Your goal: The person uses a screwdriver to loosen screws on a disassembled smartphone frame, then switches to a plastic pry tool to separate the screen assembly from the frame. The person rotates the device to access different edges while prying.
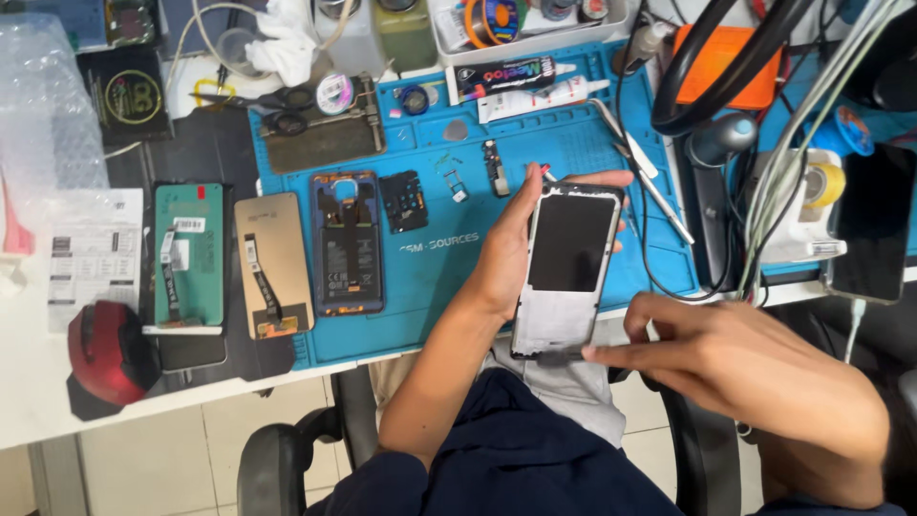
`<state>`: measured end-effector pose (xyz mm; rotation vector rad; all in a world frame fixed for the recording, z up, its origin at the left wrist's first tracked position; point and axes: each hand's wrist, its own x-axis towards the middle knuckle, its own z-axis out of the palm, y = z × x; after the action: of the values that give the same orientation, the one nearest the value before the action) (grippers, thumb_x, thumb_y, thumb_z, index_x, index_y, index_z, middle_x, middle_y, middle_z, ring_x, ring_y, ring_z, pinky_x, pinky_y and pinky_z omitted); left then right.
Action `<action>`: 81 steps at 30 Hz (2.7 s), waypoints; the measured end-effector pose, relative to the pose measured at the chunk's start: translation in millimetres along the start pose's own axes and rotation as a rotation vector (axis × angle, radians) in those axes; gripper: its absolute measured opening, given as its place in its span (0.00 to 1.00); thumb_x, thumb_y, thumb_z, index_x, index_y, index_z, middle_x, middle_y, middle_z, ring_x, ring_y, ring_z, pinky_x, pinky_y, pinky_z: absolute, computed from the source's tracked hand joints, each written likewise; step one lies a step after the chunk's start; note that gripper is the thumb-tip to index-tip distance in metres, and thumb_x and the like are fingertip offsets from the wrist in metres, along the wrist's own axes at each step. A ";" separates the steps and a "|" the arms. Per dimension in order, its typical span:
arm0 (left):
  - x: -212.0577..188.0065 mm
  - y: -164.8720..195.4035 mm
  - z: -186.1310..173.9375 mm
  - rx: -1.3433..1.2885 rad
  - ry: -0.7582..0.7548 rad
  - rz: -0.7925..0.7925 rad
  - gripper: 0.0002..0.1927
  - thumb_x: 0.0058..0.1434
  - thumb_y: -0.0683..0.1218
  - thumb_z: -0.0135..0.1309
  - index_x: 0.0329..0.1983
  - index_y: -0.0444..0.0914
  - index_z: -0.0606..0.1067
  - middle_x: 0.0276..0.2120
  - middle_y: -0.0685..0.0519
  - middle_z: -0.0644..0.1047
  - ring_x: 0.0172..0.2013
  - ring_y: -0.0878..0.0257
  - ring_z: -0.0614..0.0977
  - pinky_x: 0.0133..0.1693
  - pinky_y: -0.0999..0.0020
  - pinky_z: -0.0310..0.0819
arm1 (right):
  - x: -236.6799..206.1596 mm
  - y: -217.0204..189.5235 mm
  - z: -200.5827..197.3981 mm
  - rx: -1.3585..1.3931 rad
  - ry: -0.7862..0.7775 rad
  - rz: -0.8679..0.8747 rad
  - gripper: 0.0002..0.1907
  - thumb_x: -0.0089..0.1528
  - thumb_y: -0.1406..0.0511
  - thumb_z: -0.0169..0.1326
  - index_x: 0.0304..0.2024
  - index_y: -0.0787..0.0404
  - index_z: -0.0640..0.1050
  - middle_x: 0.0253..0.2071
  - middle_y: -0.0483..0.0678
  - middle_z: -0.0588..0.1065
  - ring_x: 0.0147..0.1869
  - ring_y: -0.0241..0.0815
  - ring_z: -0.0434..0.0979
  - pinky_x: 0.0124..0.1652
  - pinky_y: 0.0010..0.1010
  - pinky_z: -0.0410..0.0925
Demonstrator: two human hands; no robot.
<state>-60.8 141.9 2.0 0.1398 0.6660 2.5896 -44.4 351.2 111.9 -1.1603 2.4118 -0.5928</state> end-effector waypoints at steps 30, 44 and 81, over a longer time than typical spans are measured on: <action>-3.8 6.9 -1.2 -0.171 -0.123 0.239 0.41 0.82 0.68 0.28 0.76 0.27 0.58 0.54 0.47 0.75 0.52 0.62 0.78 0.58 0.67 0.73 | 27.9 -23.3 20.2 0.063 0.284 0.133 0.29 0.57 0.75 0.59 0.61 0.54 0.79 0.33 0.50 0.70 0.26 0.43 0.73 0.27 0.35 0.67; -3.6 15.1 9.3 -0.145 -0.078 0.443 0.40 0.83 0.66 0.28 0.75 0.26 0.59 0.53 0.47 0.73 0.52 0.62 0.77 0.55 0.69 0.76 | 17.8 -39.2 42.3 -0.154 0.241 0.190 0.39 0.50 0.78 0.56 0.65 0.55 0.75 0.33 0.51 0.72 0.23 0.51 0.74 0.23 0.40 0.68; -18.2 26.4 19.4 -0.084 0.152 0.818 0.40 0.80 0.67 0.27 0.74 0.28 0.60 0.50 0.43 0.76 0.47 0.57 0.79 0.50 0.65 0.76 | -19.4 -12.2 100.1 -0.067 0.799 0.125 0.24 0.54 0.77 0.63 0.52 0.57 0.82 0.32 0.48 0.73 0.27 0.39 0.72 0.27 0.30 0.64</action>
<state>-51.3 121.4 32.1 0.2272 0.6399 3.4365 26.4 339.7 38.5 -0.8828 3.1471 -1.1018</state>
